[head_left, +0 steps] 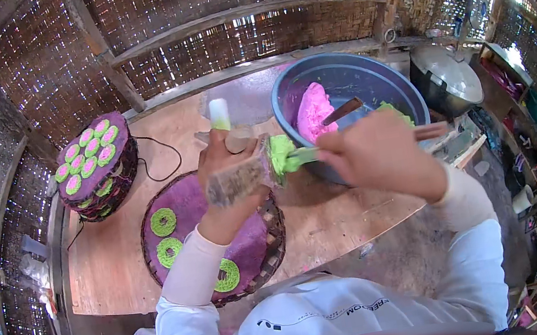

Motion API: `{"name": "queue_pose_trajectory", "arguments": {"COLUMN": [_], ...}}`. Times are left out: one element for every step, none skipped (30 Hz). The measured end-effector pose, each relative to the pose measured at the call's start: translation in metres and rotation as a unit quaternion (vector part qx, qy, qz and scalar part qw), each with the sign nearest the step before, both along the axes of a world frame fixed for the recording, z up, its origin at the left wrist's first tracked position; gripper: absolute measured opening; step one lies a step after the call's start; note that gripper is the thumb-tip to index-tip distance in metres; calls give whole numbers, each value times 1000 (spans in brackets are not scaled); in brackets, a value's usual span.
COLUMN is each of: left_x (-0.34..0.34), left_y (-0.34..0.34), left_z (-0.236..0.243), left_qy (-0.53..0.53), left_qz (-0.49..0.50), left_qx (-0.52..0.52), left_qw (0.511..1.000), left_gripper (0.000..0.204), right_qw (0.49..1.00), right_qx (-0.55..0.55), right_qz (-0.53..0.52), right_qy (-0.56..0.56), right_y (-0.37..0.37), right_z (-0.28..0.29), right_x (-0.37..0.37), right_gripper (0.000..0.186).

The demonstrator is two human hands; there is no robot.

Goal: The person uses a wooden mold and a cylindrical metal ring to form green and pink dough into ring-shaped decorative cakes on a woven tray. They repeatedly scoop dough, press it into the mold, and release the shaped pieces onto the tray.

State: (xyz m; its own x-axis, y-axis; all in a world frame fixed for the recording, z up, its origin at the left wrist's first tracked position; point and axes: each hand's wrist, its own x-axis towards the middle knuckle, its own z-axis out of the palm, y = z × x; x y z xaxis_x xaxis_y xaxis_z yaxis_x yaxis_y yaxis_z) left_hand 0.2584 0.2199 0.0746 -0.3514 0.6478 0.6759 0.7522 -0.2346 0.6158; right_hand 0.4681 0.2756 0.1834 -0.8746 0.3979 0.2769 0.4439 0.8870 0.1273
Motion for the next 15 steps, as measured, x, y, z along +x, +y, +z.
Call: {"name": "queue_pose_trajectory", "arguments": {"left_x": [1, 2, 3, 5, 4, 1, -5, -15, -21, -24, -23, -22, -36, -36, -31], "left_y": [0, -5, -10, -14, -23, -29, -27, -23, -21, -23, -27, -30, -36, -34, -29], "left_z": [-1, 4, 12, 19, 29, 35, 28, 13, 10, 14, 29, 37, 31, 23, 19], "left_qy": [2, 113, 175, 237, 252, 267, 285, 303, 321, 284, 249, 211, 232, 178, 125], "left_qz": [7, 45, 58, 68, 66, 63, 87, 113, 138, 170, 206, 238, 185, 157, 120], "left_qx": [-14, -38, -55, -67, -79, -91, -84, -76, -70, -81, -91, -98, -124, -36, 51], "left_qw": [1000, 992, 981, 967, 962, 957, 951, 943, 934, 940, 942, 943, 947, 971, 984], "left_gripper": [30, 33, 35, 36, 37, 38, 39, 40, 41, 38, 34, 30, 30, 30, 31], "right_qw": [999, 997, 994, 991, 988, 984, 982, 986, 990, 992, 992, 991, 988, 981, 969], "right_qx": [32, 62, 95, 118, 139, 161, 168, 150, 129, 108, 95, 83, 70, 39, 7], "right_qz": [17, 35, 51, 46, 50, 54, 56, 47, 36, 25, 18, 6, -5, -6, -15], "right_qy": [10, 17, 25, 34, 45, 56, 57, 55, 54, 52, 81, 108, 135, 190, 246], "right_y": [-9, -16, -23, -28, -35, -41, -45, -47, -48, -48, -46, -46, -45, -41, -33], "right_z": [-6, -14, -23, -31, -39, -44, -45, -43, -40, -38, -34, -30, -27, -31, -39], "right_x": [-9, -18, -21, -21, -21, -21, -15, -8, 0, 8, 17, 28, 31, 27, 21], "right_gripper": [16, 16, 18, 20, 23, 26, 24, 23, 22, 20, 19, 18, 17, 15, 13]}}
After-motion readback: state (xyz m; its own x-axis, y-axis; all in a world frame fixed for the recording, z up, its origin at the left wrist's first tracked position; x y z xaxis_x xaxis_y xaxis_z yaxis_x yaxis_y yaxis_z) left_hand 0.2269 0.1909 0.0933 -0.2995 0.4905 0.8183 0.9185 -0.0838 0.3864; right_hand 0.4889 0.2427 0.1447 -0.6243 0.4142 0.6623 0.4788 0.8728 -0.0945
